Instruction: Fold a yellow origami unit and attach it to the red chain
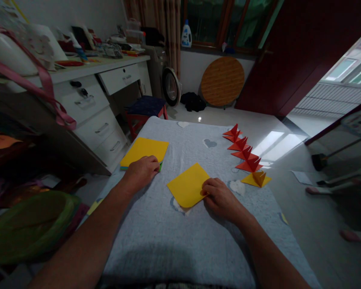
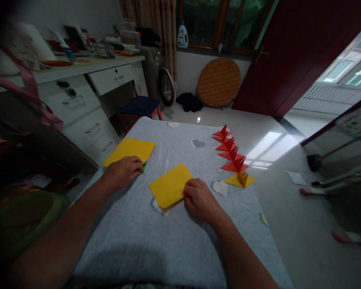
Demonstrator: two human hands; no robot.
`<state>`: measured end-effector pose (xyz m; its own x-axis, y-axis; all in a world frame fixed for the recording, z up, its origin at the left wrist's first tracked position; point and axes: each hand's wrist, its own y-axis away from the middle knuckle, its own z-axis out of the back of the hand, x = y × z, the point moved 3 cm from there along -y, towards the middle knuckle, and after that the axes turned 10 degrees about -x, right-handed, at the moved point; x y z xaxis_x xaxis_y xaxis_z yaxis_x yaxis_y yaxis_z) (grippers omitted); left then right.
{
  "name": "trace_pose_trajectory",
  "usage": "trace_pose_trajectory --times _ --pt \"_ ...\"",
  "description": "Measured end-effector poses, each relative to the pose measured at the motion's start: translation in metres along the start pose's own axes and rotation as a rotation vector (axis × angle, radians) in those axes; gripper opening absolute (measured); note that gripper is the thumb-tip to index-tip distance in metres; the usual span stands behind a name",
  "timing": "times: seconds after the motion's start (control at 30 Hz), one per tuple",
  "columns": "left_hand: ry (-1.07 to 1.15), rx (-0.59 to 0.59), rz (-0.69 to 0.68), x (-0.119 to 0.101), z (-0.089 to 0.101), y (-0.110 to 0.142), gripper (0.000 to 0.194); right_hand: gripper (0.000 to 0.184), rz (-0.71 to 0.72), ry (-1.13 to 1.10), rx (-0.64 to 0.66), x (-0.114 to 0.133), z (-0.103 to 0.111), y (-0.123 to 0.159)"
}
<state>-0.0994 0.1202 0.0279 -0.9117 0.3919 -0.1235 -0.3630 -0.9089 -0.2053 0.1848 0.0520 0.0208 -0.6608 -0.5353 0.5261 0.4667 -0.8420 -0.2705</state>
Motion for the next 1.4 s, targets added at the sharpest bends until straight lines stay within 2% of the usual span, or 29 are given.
trace_pose_trajectory --times 0.1,0.2,0.27,0.3,0.37,0.4,0.47,0.5,0.6,0.87,1.03,1.17,1.2,1.3,1.4 --pt "0.026 -0.026 -0.044 -0.004 0.001 0.001 0.008 0.017 0.025 -0.012 0.005 0.0 0.001 0.0" --pt "0.103 -0.128 -0.135 -0.016 0.006 0.003 0.009 0.017 0.024 -0.014 0.014 0.001 0.002 0.0" --pt "0.243 -0.187 -0.183 -0.028 0.01 0.005 0.01 0.016 0.014 -0.013 0.013 0.002 0.003 -0.001" --pt "0.346 -0.176 -0.203 -0.035 0.011 0.007 0.011 0.016 0.008 -0.014 0.013 0.002 0.003 -0.001" --pt "0.543 -0.072 -0.228 -0.05 0.01 0.011 0.013 0.015 -0.003 -0.018 0.015 0.002 0.004 -0.002" --pt "0.619 0.002 -0.253 -0.058 0.007 0.014 0.022 0.015 -0.01 -0.022 0.016 0.002 0.005 -0.002" --pt "0.677 0.098 -0.275 -0.073 0.002 0.018 0.042 0.015 -0.02 -0.033 0.023 0.002 0.006 -0.001" --pt "0.665 0.124 -0.272 -0.078 -0.001 0.02 0.042 0.016 -0.027 -0.043 0.027 0.001 0.008 -0.001" --pt "0.631 0.188 -0.26 -0.089 -0.008 0.023 0.016 0.016 -0.05 -0.089 0.059 0.002 0.011 0.001" --pt "0.777 0.414 -0.102 -0.091 -0.011 0.028 0.014 0.016 -0.222 -0.149 0.222 0.003 0.017 0.003" --pt "0.773 0.329 -0.028 -0.09 -0.012 0.026 0.017 0.014 -0.365 -0.058 0.233 0.001 0.018 0.002" --pt "0.791 0.272 0.021 -0.088 -0.013 0.026 0.049 0.013 -0.424 -0.009 0.219 0.0 0.019 0.002" --pt "0.775 0.262 0.027 -0.087 -0.012 0.026 0.052 0.011 -0.438 0.0 0.215 -0.001 0.019 0.002" --pt "0.691 0.248 0.014 -0.087 -0.013 0.025 0.048 0.003 -0.489 0.008 0.186 -0.004 0.016 0.004" --pt "0.606 0.206 -0.054 -0.089 -0.017 0.025 0.04 0.02 -0.526 -0.011 0.167 -0.007 0.011 0.005"
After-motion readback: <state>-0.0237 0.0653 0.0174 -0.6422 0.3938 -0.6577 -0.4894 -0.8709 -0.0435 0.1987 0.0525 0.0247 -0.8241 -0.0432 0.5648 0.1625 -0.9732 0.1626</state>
